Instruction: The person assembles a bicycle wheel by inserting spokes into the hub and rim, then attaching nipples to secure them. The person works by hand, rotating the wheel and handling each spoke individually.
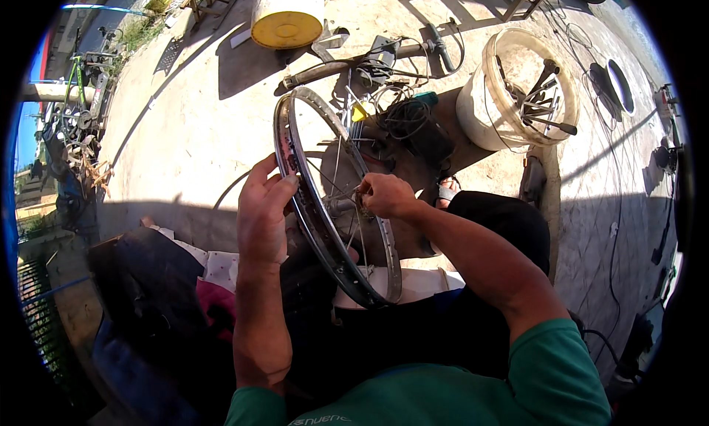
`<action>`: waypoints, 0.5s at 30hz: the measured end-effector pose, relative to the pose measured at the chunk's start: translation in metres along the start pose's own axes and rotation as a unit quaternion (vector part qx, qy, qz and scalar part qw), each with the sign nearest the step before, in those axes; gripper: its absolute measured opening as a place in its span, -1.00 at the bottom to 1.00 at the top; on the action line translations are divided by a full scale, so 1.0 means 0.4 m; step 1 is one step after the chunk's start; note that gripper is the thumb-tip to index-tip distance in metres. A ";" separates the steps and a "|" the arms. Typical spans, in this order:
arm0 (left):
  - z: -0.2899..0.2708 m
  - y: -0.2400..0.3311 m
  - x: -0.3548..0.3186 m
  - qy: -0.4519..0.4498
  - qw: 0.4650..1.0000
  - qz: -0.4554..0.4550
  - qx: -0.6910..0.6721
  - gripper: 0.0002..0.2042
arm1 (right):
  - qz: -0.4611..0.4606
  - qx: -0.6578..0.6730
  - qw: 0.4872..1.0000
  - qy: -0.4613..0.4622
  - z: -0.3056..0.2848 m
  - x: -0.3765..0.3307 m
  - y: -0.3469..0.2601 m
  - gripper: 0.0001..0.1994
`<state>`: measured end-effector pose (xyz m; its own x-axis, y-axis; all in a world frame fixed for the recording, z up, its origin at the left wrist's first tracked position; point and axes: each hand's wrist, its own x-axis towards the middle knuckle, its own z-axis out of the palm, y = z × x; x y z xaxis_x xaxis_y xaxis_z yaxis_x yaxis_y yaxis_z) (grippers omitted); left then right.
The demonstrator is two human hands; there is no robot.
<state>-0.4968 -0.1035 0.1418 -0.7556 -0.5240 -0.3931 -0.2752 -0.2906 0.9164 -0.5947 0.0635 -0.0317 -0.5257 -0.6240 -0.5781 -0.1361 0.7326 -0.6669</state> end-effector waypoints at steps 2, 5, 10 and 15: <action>-0.002 -0.001 0.002 -0.002 1.000 0.001 0.001 -0.55 | -0.003 -0.020 1.000 -0.007 0.006 0.004 0.011 -0.70; -0.007 -0.002 0.002 -0.001 1.000 0.004 0.005 -0.54 | -0.012 -0.032 0.999 -0.015 0.011 -0.002 0.016 -0.67; -0.009 -0.002 0.007 0.003 1.000 0.009 0.006 -0.54 | -0.043 -0.035 0.998 -0.004 0.022 -0.018 0.023 -0.64; -0.021 -0.004 0.011 0.009 1.000 0.005 0.023 -0.55 | -0.069 -0.068 0.995 0.000 0.038 -0.016 0.037 -0.59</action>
<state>-0.4948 -0.1122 0.1382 -0.7473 -0.5417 -0.3849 -0.2952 -0.2484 0.9226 -0.5806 0.0743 -0.0452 -0.4943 -0.7208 -0.4859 -0.3196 0.6705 -0.6695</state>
